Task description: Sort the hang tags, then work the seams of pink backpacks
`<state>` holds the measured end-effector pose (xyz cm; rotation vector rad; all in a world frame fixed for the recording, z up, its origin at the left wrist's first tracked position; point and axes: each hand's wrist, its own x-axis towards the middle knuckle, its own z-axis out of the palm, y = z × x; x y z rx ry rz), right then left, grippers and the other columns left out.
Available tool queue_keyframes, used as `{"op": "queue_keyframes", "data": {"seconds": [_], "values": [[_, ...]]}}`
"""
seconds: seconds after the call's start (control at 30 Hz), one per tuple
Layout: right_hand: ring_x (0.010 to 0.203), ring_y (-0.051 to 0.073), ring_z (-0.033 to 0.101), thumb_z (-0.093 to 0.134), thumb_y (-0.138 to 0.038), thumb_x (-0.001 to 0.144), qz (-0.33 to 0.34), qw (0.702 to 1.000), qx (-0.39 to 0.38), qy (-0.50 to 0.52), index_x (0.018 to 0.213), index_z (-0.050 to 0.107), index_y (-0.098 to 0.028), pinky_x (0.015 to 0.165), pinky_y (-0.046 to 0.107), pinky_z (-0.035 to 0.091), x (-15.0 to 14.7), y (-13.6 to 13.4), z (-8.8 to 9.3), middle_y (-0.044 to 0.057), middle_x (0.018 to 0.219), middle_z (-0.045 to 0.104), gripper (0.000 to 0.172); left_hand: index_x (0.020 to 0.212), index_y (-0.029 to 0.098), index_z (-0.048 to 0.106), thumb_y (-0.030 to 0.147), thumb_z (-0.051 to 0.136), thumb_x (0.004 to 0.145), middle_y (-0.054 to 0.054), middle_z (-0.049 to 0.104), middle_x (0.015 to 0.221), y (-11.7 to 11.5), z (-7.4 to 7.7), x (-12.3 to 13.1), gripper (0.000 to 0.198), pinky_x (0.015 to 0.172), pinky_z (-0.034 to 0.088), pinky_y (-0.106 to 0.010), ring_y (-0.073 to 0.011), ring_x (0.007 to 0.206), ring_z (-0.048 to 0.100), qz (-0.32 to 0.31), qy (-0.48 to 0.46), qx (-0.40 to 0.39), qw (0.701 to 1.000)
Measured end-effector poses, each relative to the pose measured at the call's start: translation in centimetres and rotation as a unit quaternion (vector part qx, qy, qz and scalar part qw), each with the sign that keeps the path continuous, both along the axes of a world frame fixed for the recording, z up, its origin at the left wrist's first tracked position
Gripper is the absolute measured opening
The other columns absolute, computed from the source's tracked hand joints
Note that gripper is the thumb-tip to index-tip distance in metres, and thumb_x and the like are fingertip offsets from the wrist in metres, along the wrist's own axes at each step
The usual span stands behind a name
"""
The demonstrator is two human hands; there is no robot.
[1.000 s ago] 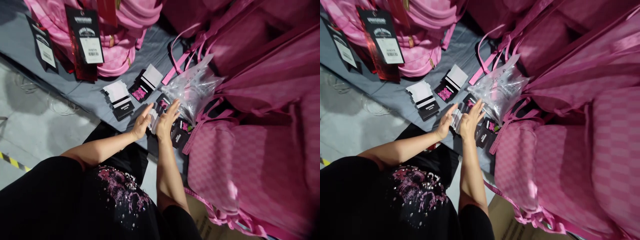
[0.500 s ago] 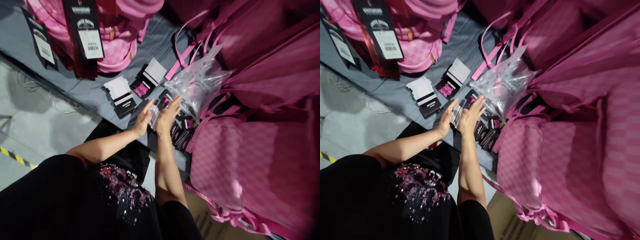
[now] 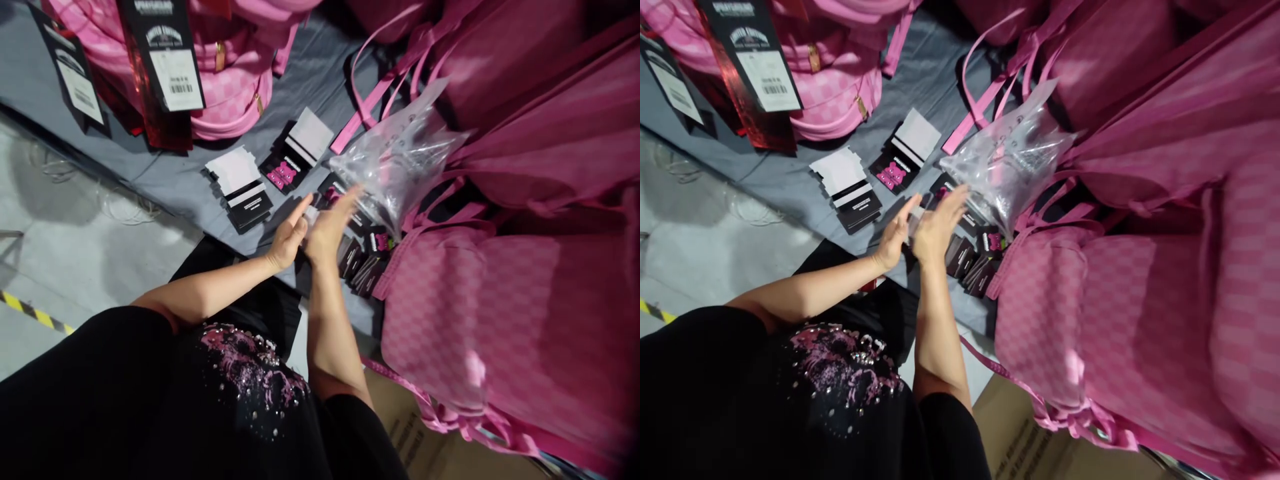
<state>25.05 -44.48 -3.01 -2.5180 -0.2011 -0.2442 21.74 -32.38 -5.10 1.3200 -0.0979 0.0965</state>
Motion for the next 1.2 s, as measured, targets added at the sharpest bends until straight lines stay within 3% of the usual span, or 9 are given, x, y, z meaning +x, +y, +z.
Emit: {"op": "queue_keyframes", "data": {"seconds": [0.2,0.33,0.5,0.63,0.77,0.9,1.03,1.13,1.2], "values": [[0.159,0.034,0.004,-0.015,-0.071,0.090,-0.050,0.997,0.049,-0.027,0.163,-0.006,-0.021,0.120,0.072,0.010,0.3,-0.2,2.3,0.013,0.170,0.009,0.089,0.154,0.024,0.040,0.075,0.027,0.096,-0.009,0.042,0.160,0.1,0.3,0.0,0.078,0.129,0.022,-0.046,-0.0267,0.152,0.035,-0.009,0.003,-0.015,1.000],[0.158,0.038,0.002,0.001,-0.078,0.091,-0.055,0.997,0.047,0.014,0.162,-0.002,-0.004,0.122,0.069,0.003,0.7,0.6,2.7,0.024,0.169,0.009,0.103,0.155,0.022,0.037,0.074,0.030,0.095,-0.013,0.041,0.160,0.0,0.1,0.1,0.080,0.128,0.022,-0.048,-0.0287,0.152,0.034,-0.006,0.025,-0.045,0.999],[0.159,0.032,-0.008,-0.012,-0.063,0.095,-0.119,0.992,0.011,-0.039,0.163,-0.008,-0.021,0.118,0.076,0.003,1.8,0.6,2.4,0.013,0.170,0.012,0.079,0.155,0.023,0.037,0.075,0.027,0.096,-0.011,0.040,0.161,-0.1,-0.4,0.2,0.080,0.129,0.021,-0.045,-0.0267,0.152,0.033,-0.011,0.008,-0.047,0.999],[0.159,0.036,0.000,0.003,-0.071,0.095,-0.085,0.996,-0.010,0.006,0.162,-0.002,-0.009,0.120,0.072,0.001,1.7,1.0,3.0,0.021,0.169,0.009,0.091,0.154,0.024,0.040,0.073,0.026,0.097,-0.008,0.042,0.160,-0.1,-0.4,0.3,0.077,0.129,0.022,-0.044,-0.0260,0.153,0.033,-0.014,0.034,-0.056,0.998],[0.159,0.030,-0.004,-0.015,-0.048,0.098,-0.123,0.992,-0.002,-0.026,0.161,-0.010,-0.014,0.118,0.074,0.005,1.6,1.7,4.2,0.018,0.170,0.005,0.072,0.154,0.018,0.042,0.073,0.026,0.097,-0.010,0.043,0.159,0.0,-0.1,0.3,0.081,0.129,0.023,-0.039,-0.0262,0.153,0.033,-0.009,0.019,-0.046,0.999],[0.158,0.035,0.008,0.003,-0.051,0.101,-0.111,0.994,-0.004,0.026,0.160,0.001,-0.005,0.120,0.070,0.007,1.6,2.3,4.7,0.026,0.167,0.014,0.075,0.155,0.014,0.038,0.075,0.027,0.095,-0.013,0.040,0.160,0.0,0.0,0.3,0.086,0.130,0.022,-0.041,-0.0280,0.154,0.030,-0.015,0.037,-0.049,0.998],[0.160,0.030,0.001,-0.008,-0.040,0.100,-0.112,0.993,0.002,-0.038,0.162,-0.006,-0.015,0.119,0.072,0.003,1.5,2.0,4.4,0.016,0.170,0.012,0.067,0.154,0.019,0.041,0.073,0.026,0.097,-0.008,0.040,0.161,0.0,0.0,0.3,0.080,0.131,0.021,-0.038,-0.0248,0.154,0.030,-0.018,0.021,-0.051,0.998],[0.159,0.034,0.004,-0.003,-0.057,0.098,-0.090,0.996,0.002,-0.026,0.162,-0.005,-0.008,0.120,0.073,0.004,1.4,1.7,3.6,0.022,0.168,0.013,0.080,0.156,0.022,0.037,0.072,0.024,0.098,-0.005,0.038,0.162,0.1,0.1,0.3,0.078,0.131,0.021,-0.039,-0.0241,0.154,0.029,-0.024,0.034,-0.053,0.998],[0.159,0.033,0.005,-0.001,-0.066,0.095,-0.078,0.996,0.000,-0.031,0.163,-0.004,-0.012,0.121,0.071,0.006,1.5,1.5,3.3,0.019,0.169,0.013,0.086,0.156,0.022,0.037,0.072,0.023,0.098,-0.005,0.038,0.162,0.1,0.1,0.3,0.078,0.130,0.021,-0.039,-0.0241,0.154,0.030,-0.026,0.042,-0.039,0.998]]}}
